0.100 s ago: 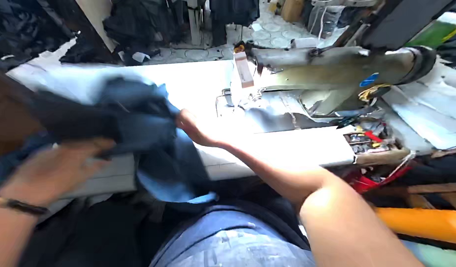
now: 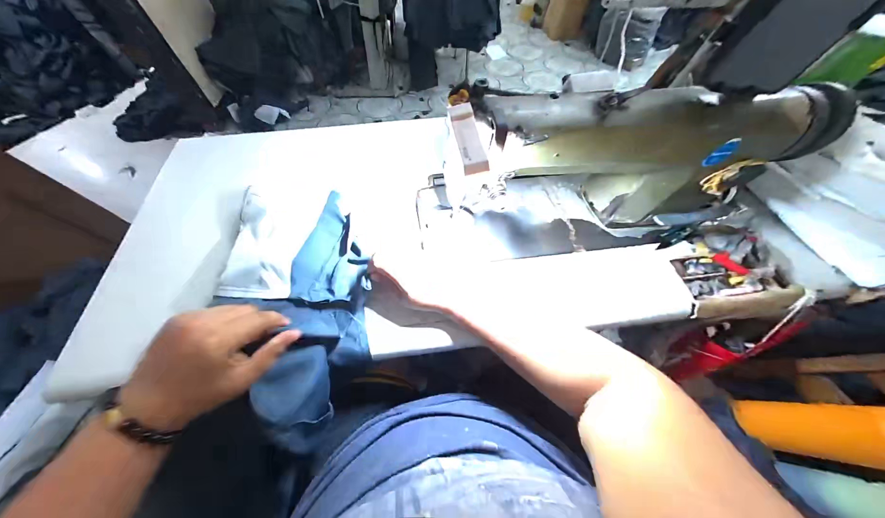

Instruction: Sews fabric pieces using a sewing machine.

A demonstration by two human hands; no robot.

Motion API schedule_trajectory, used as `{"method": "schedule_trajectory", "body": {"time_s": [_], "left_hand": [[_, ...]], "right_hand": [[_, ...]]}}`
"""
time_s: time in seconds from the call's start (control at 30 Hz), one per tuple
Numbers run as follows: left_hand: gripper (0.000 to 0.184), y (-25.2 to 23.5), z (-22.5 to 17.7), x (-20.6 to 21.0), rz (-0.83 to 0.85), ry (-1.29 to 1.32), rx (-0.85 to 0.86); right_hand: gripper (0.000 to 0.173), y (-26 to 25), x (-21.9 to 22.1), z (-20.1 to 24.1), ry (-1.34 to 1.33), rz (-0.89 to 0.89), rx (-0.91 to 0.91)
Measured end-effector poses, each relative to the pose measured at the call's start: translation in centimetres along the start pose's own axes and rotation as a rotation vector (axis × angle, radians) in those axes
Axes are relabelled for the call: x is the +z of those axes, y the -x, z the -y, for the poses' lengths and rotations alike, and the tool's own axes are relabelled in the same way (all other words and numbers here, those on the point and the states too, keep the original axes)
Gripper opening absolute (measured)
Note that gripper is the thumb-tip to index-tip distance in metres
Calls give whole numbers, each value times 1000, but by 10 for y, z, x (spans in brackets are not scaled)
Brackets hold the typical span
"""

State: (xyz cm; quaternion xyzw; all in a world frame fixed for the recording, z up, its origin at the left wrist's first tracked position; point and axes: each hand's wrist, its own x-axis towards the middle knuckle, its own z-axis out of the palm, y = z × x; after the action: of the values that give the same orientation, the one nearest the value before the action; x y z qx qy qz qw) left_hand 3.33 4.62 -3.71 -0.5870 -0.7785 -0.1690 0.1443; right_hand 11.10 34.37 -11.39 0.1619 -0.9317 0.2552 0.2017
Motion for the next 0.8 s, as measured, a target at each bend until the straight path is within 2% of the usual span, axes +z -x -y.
{"method": "schedule_trajectory", "body": {"time_s": [0.07, 0.1, 0.17, 0.23, 0.27, 0.33, 0.4, 0.47, 0.57, 0.8], "left_hand": [[32, -35, -34, 23, -190, 186, 68], [29, -55, -45, 35, -217, 227, 49], [48, -90, -50, 61, -130, 241, -68], [67, -108, -42, 87, 7, 305, -272], [65, -109, -36, 96, 41, 397, -352], [47, -105, -27, 104, 36, 587, -458], [24, -100, -21, 108, -2, 755, -511], [12, -96, -17, 113, -59, 944, -549], [10, -94, -11, 120, -117, 1093, -585], [11, -101, -20, 128, -254, 1009, -536]], "right_hand": [[26, 10, -2, 18, -202, 24, 182], [28, 10, -3, 18, -237, -7, 203], [25, 7, 2, -3, -186, -77, 116], [24, 6, 6, -16, -188, -85, 79], [22, 6, 8, -19, -188, -110, 57], [24, 5, 7, -22, -190, -118, 49], [20, 3, 6, -24, -213, -124, 37], [18, 1, 5, -27, -241, -119, 21], [19, 0, 4, -30, -244, -120, 22], [17, 2, -4, -26, -205, -177, 65]]}}
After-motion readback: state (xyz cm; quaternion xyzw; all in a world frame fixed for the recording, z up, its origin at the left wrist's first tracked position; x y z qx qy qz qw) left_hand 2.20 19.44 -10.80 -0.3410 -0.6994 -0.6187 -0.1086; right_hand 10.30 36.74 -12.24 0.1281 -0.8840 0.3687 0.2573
